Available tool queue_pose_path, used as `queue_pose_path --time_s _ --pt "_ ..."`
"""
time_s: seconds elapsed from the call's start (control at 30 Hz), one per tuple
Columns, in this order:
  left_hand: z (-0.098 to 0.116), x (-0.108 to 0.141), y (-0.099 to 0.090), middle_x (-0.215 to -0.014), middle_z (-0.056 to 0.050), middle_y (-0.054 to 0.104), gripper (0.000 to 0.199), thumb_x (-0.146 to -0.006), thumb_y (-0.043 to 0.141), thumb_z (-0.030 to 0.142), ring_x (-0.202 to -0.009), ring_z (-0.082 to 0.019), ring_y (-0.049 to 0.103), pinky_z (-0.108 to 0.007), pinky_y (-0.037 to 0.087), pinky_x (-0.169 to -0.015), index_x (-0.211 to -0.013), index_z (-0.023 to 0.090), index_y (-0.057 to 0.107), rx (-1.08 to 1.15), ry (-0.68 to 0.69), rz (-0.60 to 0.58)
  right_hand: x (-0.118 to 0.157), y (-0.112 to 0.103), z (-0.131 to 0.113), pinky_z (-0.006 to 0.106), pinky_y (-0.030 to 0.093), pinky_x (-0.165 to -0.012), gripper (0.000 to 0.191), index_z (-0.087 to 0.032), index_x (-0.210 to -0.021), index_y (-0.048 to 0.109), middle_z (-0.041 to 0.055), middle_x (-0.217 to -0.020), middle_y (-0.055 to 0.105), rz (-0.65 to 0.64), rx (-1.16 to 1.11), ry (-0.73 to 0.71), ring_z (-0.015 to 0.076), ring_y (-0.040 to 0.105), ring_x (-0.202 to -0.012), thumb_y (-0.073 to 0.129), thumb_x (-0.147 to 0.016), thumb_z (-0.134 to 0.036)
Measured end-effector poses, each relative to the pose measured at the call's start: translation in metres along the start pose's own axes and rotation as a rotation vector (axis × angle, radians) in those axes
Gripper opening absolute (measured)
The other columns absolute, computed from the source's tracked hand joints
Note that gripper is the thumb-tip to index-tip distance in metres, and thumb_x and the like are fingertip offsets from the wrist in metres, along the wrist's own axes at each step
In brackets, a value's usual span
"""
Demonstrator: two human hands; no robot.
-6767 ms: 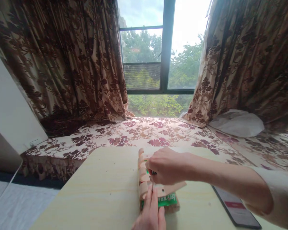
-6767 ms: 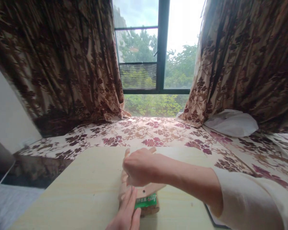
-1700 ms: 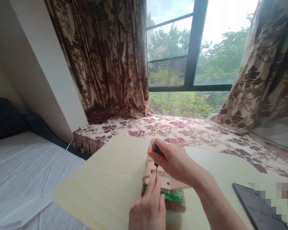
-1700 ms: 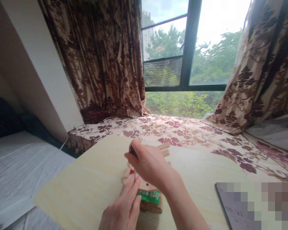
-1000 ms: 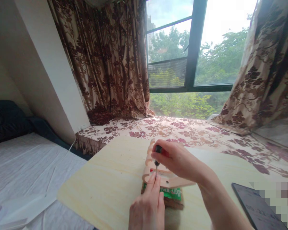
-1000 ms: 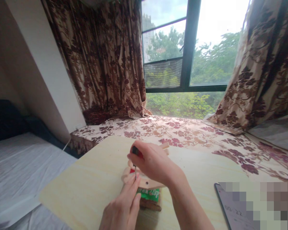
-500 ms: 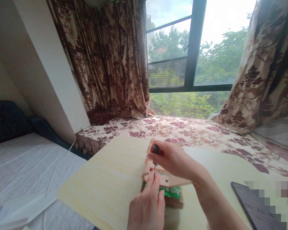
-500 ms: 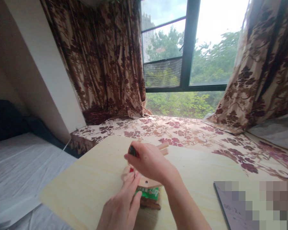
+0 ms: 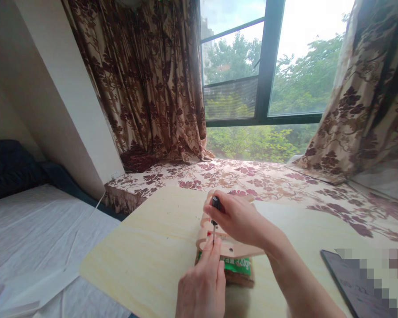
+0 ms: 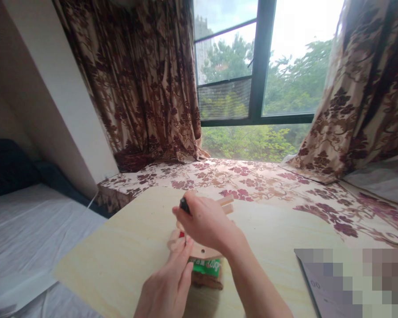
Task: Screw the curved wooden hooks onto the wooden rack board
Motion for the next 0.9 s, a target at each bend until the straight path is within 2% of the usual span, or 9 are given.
queue_pose_path --time_s 0.2,0.43,0.6,0.77,0.83,0.9 --pt "-0.002 0.002 0.000 -0.139 -0.012 0.041 0.051 -0.086 0.025 0.014 -0.118 -0.016 0.054 -0.027 0.045 -0.092 -0.133 0.013 0.044 0.035 0.029 0.021 0.001 0.000 -0.002 0.025 0.022 -0.054 0.015 -0.021 -0.088 0.050 -0.0006 -0.067 0.057 0.028 -0.022 0.005 0.0131 0.049 -0.062 0.048 -0.088 -0.036" --pt "0.001 0.001 0.000 -0.145 -0.012 0.032 0.054 -0.086 0.024 0.013 -0.123 -0.017 0.048 -0.031 0.043 -0.097 -0.138 0.013 0.036 0.052 -0.052 -0.117 0.002 0.002 -0.011 0.026 0.019 -0.053 0.011 -0.021 -0.087 0.044 -0.0004 -0.067 0.057 -0.001 0.033 -0.072 0.0119 0.046 -0.059 0.043 -0.090 -0.031" --pt "0.001 0.001 0.002 -0.148 -0.009 0.026 0.055 -0.087 0.023 0.013 -0.120 -0.017 0.052 -0.033 0.041 -0.100 -0.141 0.015 0.031 0.040 -0.098 -0.220 0.003 0.005 -0.012 0.026 0.020 -0.054 0.009 -0.019 -0.087 0.043 0.0011 -0.068 0.057 -0.007 0.098 -0.043 0.0125 0.044 -0.059 0.041 -0.089 -0.028" --pt "0.003 0.002 0.002 -0.149 -0.006 0.027 0.055 -0.087 0.024 0.012 -0.113 -0.016 0.058 -0.031 0.042 -0.099 -0.141 0.017 0.029 0.012 -0.101 -0.206 0.002 0.006 -0.012 0.025 0.023 -0.054 0.009 -0.019 -0.089 0.045 0.0007 -0.069 0.057 0.013 0.060 -0.045 0.0120 0.046 -0.060 0.041 -0.090 -0.027" --pt "0.002 0.002 0.003 -0.147 -0.005 0.030 0.054 -0.087 0.024 0.012 -0.107 -0.017 0.062 -0.032 0.043 -0.098 -0.141 0.018 0.030 0.002 -0.107 -0.210 0.000 0.000 -0.011 0.024 0.025 -0.054 0.011 -0.018 -0.090 0.049 0.0001 -0.069 0.058 -0.037 0.036 -0.045 0.0113 0.047 -0.060 0.043 -0.089 -0.028" --pt "0.000 0.002 0.004 -0.146 -0.005 0.032 0.054 -0.087 0.025 0.012 -0.103 -0.017 0.064 -0.032 0.044 -0.097 -0.141 0.017 0.030 0.001 -0.098 -0.199 -0.003 -0.007 -0.013 0.022 0.026 -0.054 0.012 -0.019 -0.088 0.055 -0.0004 -0.071 0.060 -0.174 0.035 -0.071 0.0106 0.049 -0.061 0.051 -0.085 -0.030"
Point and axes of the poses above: each hand's wrist, its own x-axis away from the middle knuckle, its own y-axis out of the palm, z = x × y, the point moved 6 cm from there along -x, towards the middle knuckle
